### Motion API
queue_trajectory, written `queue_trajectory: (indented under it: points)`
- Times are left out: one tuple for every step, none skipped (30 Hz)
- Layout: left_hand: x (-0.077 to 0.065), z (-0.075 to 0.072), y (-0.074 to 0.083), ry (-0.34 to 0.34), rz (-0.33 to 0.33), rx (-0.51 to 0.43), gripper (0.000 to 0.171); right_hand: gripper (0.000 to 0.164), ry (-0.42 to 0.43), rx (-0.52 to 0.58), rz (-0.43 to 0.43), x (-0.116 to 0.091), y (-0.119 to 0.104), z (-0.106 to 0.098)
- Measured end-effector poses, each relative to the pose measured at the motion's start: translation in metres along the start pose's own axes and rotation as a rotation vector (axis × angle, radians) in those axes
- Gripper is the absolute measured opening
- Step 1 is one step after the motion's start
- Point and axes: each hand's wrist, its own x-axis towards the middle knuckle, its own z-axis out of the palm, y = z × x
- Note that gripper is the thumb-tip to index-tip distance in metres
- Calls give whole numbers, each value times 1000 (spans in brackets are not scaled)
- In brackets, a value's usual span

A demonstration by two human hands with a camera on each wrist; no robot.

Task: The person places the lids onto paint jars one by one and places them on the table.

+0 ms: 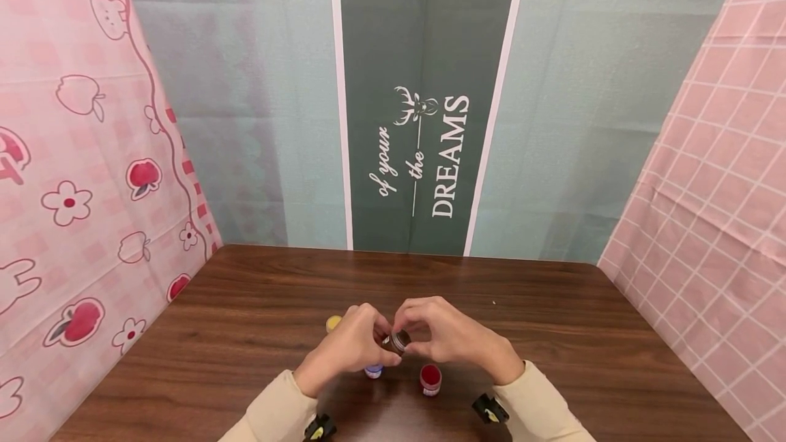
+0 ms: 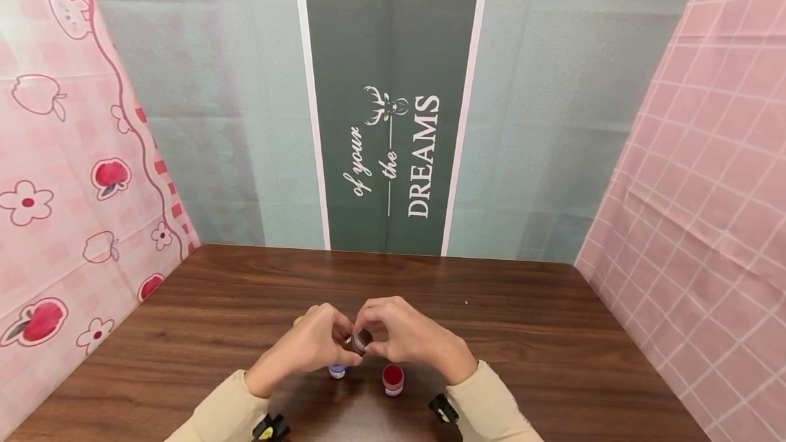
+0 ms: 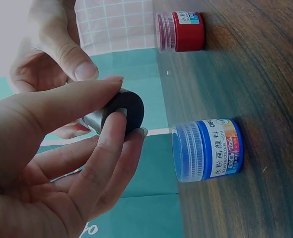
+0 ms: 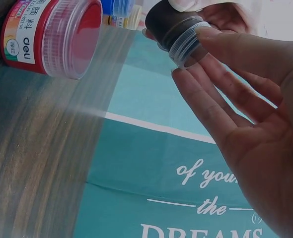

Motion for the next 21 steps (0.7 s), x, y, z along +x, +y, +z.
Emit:
queue_trajectory:
  points:
    - [0, 0, 0, -1, -2, 3, 16, 27, 3, -15, -5, 0, 0, 0]
    - [0, 0, 0, -1, -2, 6, 16, 26, 4, -28, -8, 0, 0, 0]
    - [0, 0, 0, -2, -4, 8, 16, 25, 6, -36, -9, 0, 0, 0]
    - [0, 0, 0, -3, -6, 9, 16, 24, 6, -37, -6, 0, 0, -1]
    - [0, 0, 0, -3, -8, 9, 16, 23, 2, -25, 3, 0, 0, 0]
    - [0, 0, 1, -3, -10, 7, 17, 22, -2, -13, 17, 0, -1, 0]
    - [0, 0, 1, -4, -11, 4, 17, 20, -8, 1, 32, 0, -1, 0]
    - [0, 0, 1, -3, -11, 1, 17, 19, -13, 18, 52, -1, -2, 0]
    - [-1, 0, 1, -4, -11, -1, 17, 18, -18, 30, 73, -1, -2, 0]
    - [-1, 0, 1, -3, -11, -2, 17, 16, -23, 37, 95, -1, -3, 0]
    - [-1, 1, 2, -3, -10, -3, 17, 15, -26, 38, 115, -1, -3, 0]
    - [-1, 1, 2, -3, -9, -4, 17, 14, -28, 34, 133, -1, -4, 0]
    - [-1, 1, 2, -3, -7, -3, 17, 13, -29, 24, 147, -1, -4, 0]
    - [-1, 2, 2, -3, -5, -1, 17, 11, -30, 16, 163, -1, -5, 0]
    - [-1, 2, 2, -4, -3, 1, 17, 10, -31, 7, 174, -1, -6, -1]
    - [-1, 2, 2, -4, 0, 1, 16, 10, -32, 1, 185, 0, -6, -1]
    - [-1, 2, 2, -4, 2, 1, 16, 9, -33, -4, 194, 0, -7, -1]
    - [0, 2, 2, -6, 5, 1, 16, 9, -34, -9, 202, 0, -7, -1]
    - [0, 2, 2, -7, 6, 0, 16, 9, -33, -15, 207, -1, -8, -1]
    - [0, 2, 2, -7, 8, -2, 15, 9, -33, -16, 212, -1, -8, -1]
    - [0, 2, 2, -8, 10, -4, 15, 9, -32, -20, 214, -1, -8, -1]
